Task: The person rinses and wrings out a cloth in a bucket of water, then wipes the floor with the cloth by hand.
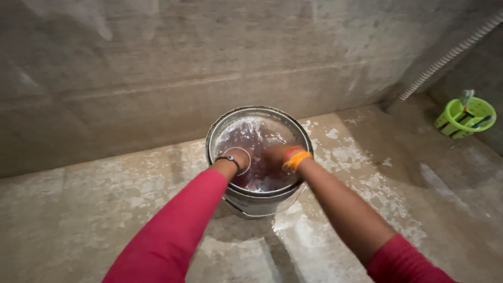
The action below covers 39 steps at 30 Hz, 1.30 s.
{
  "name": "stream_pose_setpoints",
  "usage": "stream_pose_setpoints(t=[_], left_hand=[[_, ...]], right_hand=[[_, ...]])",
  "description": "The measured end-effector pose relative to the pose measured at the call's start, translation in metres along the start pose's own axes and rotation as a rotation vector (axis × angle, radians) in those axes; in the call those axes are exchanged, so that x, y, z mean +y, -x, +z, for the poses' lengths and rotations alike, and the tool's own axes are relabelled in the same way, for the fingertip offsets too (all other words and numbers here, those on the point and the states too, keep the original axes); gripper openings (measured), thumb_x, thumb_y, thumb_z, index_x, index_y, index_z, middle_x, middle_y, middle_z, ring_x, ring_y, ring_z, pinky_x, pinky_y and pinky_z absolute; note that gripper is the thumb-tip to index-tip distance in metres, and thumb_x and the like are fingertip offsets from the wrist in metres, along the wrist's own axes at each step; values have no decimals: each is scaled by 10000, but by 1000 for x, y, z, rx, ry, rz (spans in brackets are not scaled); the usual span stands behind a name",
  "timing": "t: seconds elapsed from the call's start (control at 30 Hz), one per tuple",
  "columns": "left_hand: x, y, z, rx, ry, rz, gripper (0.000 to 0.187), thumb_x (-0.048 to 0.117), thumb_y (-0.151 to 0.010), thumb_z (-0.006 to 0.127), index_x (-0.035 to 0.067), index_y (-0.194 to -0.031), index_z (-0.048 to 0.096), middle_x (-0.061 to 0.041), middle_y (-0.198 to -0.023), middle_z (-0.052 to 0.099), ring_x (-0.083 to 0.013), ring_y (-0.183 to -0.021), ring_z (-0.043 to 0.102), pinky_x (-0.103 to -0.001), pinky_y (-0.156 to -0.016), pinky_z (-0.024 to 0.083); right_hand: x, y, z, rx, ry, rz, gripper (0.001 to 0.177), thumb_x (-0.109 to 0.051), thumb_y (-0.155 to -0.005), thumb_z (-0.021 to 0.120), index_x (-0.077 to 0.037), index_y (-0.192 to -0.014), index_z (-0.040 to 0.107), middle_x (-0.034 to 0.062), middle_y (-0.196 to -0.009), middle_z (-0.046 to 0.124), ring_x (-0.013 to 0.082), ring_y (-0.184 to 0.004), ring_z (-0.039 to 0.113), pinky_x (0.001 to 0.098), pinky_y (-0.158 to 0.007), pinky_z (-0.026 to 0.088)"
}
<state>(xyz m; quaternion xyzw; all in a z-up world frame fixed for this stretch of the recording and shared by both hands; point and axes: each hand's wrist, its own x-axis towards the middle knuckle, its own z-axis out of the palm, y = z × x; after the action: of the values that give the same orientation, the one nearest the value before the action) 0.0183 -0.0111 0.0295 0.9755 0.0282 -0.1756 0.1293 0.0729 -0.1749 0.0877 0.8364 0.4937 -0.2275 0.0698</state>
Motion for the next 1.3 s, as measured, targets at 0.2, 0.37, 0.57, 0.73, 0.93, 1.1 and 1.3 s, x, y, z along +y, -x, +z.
stream_pose_setpoints(t=[0.2, 0.37, 0.57, 0.73, 0.93, 1.1, 1.3], left_hand=[[-3, 56, -52, 51, 426, 185, 1243, 328, -627, 939, 84, -1568, 163, -218, -1584, 354, -349, -1452, 385, -422, -1173, 365], [12, 78, -68, 179, 705, 376, 1459, 353, -527, 996, 105, -1617, 58, -165, -1557, 433, -287, -1435, 432, -372, -1161, 370], [29, 68, -67, 280, 834, 440, 1013, 335, -664, 927, 92, -1498, 407, -107, -1325, 648, -210, -1245, 600, -337, -1069, 455], [13, 50, -74, 278, 893, 426, 404, 196, -801, 773, 33, -1165, 709, -74, -1042, 766, -165, -970, 705, -313, -877, 561], [5, 100, -122, 313, 906, 303, 218, 151, -837, 694, 16, -1007, 677, -50, -904, 721, -129, -819, 656, -315, -727, 549], [24, 138, -158, 394, 853, 344, 251, 215, -822, 690, 43, -1005, 680, -44, -888, 723, -121, -813, 668, -309, -736, 565], [31, 133, -151, 552, 495, 378, 360, 273, -760, 732, 42, -1034, 696, -162, -904, 738, -291, -832, 730, -404, -776, 567]], right_hand=[[-1, 85, -126, 373, -408, -4, 384, -112, -861, 682, -90, -1215, 537, 166, -963, 773, 285, -874, 761, 413, -734, 607], [-32, 162, -189, 622, -906, -271, 330, 28, -947, 590, -63, -1237, 459, 165, -1023, 750, 233, -910, 791, 369, -806, 630], [-22, 194, -207, 1015, -1008, -539, 396, 53, -961, 550, -45, -1335, 467, 95, -1040, 684, 229, -974, 766, 398, -924, 644], [14, 187, -199, 1195, -996, -449, 324, 8, -1016, 600, -16, -1323, 499, 104, -1009, 694, 204, -936, 738, 376, -860, 667], [42, 174, -174, 705, -740, 40, 276, -61, -926, 648, -8, -1194, 611, 145, -914, 718, 204, -774, 734, 331, -662, 595], [8, 144, -142, 291, -457, 161, 526, -50, -846, 642, -103, -1368, 602, 109, -1146, 802, 221, -938, 795, 338, -778, 644], [-32, 108, -121, 326, -771, -466, 947, -112, -836, 810, -129, -1580, 225, 178, -1491, 491, 272, -1366, 484, 398, -1073, 451]])
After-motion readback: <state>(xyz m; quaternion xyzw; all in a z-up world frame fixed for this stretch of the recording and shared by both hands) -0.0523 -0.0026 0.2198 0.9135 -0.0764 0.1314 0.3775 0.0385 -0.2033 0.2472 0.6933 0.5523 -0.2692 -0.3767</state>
